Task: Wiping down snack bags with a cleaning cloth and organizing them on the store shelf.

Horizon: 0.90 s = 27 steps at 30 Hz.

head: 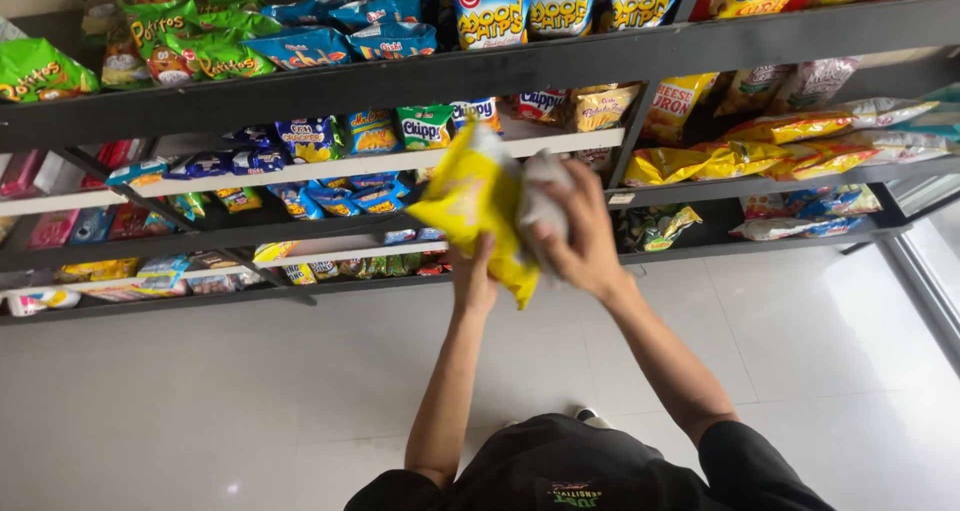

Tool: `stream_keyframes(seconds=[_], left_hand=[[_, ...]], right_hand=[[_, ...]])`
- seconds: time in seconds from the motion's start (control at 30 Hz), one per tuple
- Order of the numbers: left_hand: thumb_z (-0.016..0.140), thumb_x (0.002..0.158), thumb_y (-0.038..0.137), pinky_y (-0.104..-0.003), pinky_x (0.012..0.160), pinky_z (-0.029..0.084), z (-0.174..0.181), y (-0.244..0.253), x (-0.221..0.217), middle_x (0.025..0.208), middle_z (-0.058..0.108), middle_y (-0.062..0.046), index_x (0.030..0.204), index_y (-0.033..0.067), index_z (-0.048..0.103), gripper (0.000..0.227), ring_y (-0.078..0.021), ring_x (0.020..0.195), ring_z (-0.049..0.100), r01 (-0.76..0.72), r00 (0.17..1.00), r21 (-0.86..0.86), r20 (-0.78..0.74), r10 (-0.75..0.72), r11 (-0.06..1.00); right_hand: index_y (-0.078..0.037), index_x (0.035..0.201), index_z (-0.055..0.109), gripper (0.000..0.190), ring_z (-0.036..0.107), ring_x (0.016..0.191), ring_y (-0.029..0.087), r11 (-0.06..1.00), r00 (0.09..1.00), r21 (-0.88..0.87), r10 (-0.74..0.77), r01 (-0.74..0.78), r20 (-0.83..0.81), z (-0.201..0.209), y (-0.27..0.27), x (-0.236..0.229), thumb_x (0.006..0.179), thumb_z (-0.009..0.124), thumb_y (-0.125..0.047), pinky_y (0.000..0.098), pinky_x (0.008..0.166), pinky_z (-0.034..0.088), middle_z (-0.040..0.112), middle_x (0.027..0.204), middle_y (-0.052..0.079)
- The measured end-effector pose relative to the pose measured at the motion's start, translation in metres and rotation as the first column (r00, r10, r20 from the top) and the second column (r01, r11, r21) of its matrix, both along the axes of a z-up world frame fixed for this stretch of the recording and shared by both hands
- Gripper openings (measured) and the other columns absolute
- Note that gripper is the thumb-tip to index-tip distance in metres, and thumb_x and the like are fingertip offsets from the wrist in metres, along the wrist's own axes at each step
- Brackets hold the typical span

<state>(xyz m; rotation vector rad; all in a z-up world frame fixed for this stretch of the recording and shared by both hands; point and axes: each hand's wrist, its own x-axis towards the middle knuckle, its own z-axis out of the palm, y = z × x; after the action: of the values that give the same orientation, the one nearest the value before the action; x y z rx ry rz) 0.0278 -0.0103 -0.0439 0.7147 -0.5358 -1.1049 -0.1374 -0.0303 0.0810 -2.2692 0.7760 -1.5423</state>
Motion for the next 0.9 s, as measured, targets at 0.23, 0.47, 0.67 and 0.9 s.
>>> stream_keyframes(seconds=[0.23,0.47,0.67,0.9], left_hand=[[0.031,0.109,0.046,-0.049,0.119,0.03,0.062,0.001,0.027,0.159,0.043,-0.008,0.164,0.0263,0.019,0.059,-0.0277,0.146,0.041,0.586,0.757,-0.456,0.011,-0.653,0.67],[0.075,0.077,0.006,-0.043,0.093,0.048,0.097,-0.009,0.044,0.122,0.055,-0.013,0.135,0.0123,0.037,0.07,-0.0294,0.11,0.058,0.401,0.894,-0.256,0.317,-0.315,0.88],[0.09,0.074,0.022,-0.035,0.077,0.055,0.105,-0.027,0.049,0.093,0.064,-0.006,0.106,0.0107,0.063,0.043,-0.0178,0.086,0.067,0.148,0.915,-0.133,0.396,-0.085,0.98],[0.091,0.077,0.046,-0.045,0.109,0.039,0.147,-0.041,0.038,0.118,0.057,-0.011,0.133,0.0147,0.043,0.08,-0.0216,0.116,0.057,0.085,0.851,-0.225,0.523,0.047,0.971]], right_hand=[[-0.015,0.153,0.047,0.097,0.038,0.142,0.055,0.995,0.992,0.065,0.065,-0.072,0.104,0.025,0.015,0.005,0.071,0.089,-0.048,0.0725,0.112,0.033,0.03,0.157,0.032],[-0.006,0.146,0.053,0.089,0.043,0.145,0.043,0.975,0.953,0.051,0.2,-0.216,0.226,0.025,0.02,0.021,0.073,0.089,-0.043,0.0604,0.118,0.03,0.04,0.155,0.024],[-0.007,0.139,0.061,0.072,0.052,0.136,0.045,0.998,0.98,-0.003,-0.068,0.07,0.188,0.045,0.024,0.021,0.079,0.087,-0.036,0.0606,0.112,0.039,0.047,0.148,0.022],[-0.011,0.136,0.064,0.068,0.053,0.133,0.051,0.964,0.974,-0.152,-0.208,0.22,0.086,0.09,0.024,0.033,0.074,0.094,-0.019,0.0633,0.108,0.043,0.044,0.149,0.022]])
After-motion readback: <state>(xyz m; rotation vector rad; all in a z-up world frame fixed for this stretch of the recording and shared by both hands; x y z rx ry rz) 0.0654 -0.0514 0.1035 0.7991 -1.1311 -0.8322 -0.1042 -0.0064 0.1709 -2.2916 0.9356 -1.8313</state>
